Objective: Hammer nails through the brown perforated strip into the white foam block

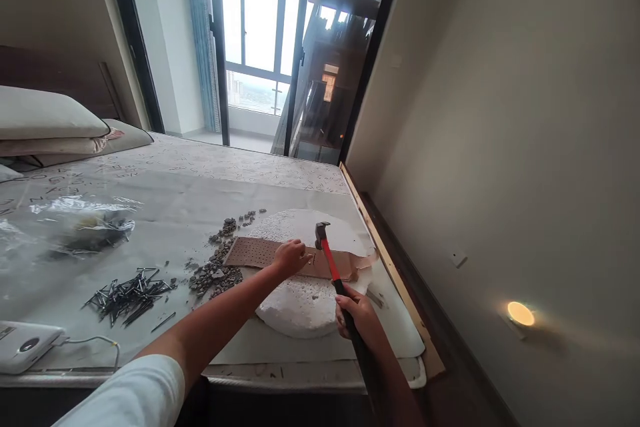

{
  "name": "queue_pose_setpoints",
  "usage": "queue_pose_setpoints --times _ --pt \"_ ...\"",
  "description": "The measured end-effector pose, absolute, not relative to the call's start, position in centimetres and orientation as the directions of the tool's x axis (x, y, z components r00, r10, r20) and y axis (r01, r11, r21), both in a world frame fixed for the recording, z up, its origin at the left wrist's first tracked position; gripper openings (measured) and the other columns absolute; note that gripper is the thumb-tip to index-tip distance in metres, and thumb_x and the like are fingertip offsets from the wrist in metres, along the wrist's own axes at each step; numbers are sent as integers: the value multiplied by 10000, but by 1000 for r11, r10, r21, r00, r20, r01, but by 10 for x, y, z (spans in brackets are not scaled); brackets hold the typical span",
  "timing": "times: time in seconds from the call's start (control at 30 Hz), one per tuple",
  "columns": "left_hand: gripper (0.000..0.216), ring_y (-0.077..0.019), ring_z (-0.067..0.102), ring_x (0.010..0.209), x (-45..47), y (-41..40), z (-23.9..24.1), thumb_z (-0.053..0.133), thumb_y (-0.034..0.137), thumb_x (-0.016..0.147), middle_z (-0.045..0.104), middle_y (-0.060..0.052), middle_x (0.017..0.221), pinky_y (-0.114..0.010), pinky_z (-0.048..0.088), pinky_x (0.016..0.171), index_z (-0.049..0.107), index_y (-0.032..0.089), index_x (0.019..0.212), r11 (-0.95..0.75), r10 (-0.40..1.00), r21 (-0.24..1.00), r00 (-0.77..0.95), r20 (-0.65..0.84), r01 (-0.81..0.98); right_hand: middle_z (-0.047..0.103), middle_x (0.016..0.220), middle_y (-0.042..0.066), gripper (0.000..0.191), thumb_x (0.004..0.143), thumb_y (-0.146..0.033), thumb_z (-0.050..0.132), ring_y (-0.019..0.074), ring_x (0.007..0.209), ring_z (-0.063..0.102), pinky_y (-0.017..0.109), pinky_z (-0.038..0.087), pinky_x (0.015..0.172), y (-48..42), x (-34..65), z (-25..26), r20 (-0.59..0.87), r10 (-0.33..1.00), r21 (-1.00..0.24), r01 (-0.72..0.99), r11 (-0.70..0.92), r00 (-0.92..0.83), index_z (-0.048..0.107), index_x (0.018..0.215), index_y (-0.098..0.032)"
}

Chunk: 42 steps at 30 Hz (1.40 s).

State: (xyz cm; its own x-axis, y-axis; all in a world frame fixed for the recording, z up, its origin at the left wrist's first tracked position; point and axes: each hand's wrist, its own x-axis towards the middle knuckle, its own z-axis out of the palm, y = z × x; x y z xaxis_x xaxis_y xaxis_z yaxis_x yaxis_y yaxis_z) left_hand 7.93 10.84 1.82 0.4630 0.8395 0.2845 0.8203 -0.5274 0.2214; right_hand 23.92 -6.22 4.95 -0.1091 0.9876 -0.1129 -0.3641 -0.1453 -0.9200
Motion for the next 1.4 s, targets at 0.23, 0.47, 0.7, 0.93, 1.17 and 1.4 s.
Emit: queue_pose_setpoints --times 0.23,0.47,0.7,0.93,1.17,1.4 --pt "272 -289 372 1256 76 83 -10 541 403 808 514 -68 1304 -486 260 1024 654 261 1011 -668 724 175 577 378 723 399 363 -121 360 661 -405 643 52 264 299 170 213 280 -60 238 47 -123 986 -925 -346 -156 -116 489 882 -166" --pt "513 -302 211 1364 88 82 -37 451 462 848 437 -56 1396 -540 94 1100 439 273 1325 -689 710 152 620 334 709 383 367 -122 330 682 -397 633 48 280 276 170 201 291 -64 237 48 -128 985 -937 -313 -158 -113 507 879 -164" --pt "498 -278 209 1370 87 82 -35 337 443 896 484 -48 1362 -526 78 1109 411 251 1350 -700 705 170 635 315 693 383 373 -117 317 700 -365 619 50 283 269 182 194 308 -67 232 51 -173 979 -928 -317 -197 -104 527 921 -156" --pt "483 -287 256 1351 87 75 -28 348 432 893 492 -52 1355 -514 112 1105 453 231 1320 -688 720 200 623 304 698 391 384 -118 394 708 -344 610 53 301 280 173 203 308 -72 230 58 -133 989 -927 -345 -145 -59 506 1035 -150" --pt "466 -284 276 1340 87 74 -27 379 404 883 497 -52 1351 -514 133 1099 466 240 1310 -683 725 210 615 310 699 381 359 -119 349 673 -364 641 46 283 265 169 196 297 -72 230 55 -191 978 -923 -325 -207 -82 515 927 -160" --pt "470 -291 269 1343 86 75 -29 388 385 879 493 -52 1354 -522 154 1090 450 244 1323 -686 722 216 616 314 695 382 350 -118 358 654 -376 645 50 259 265 173 176 283 -69 229 54 -220 972 -908 -346 -236 -85 529 914 -159"
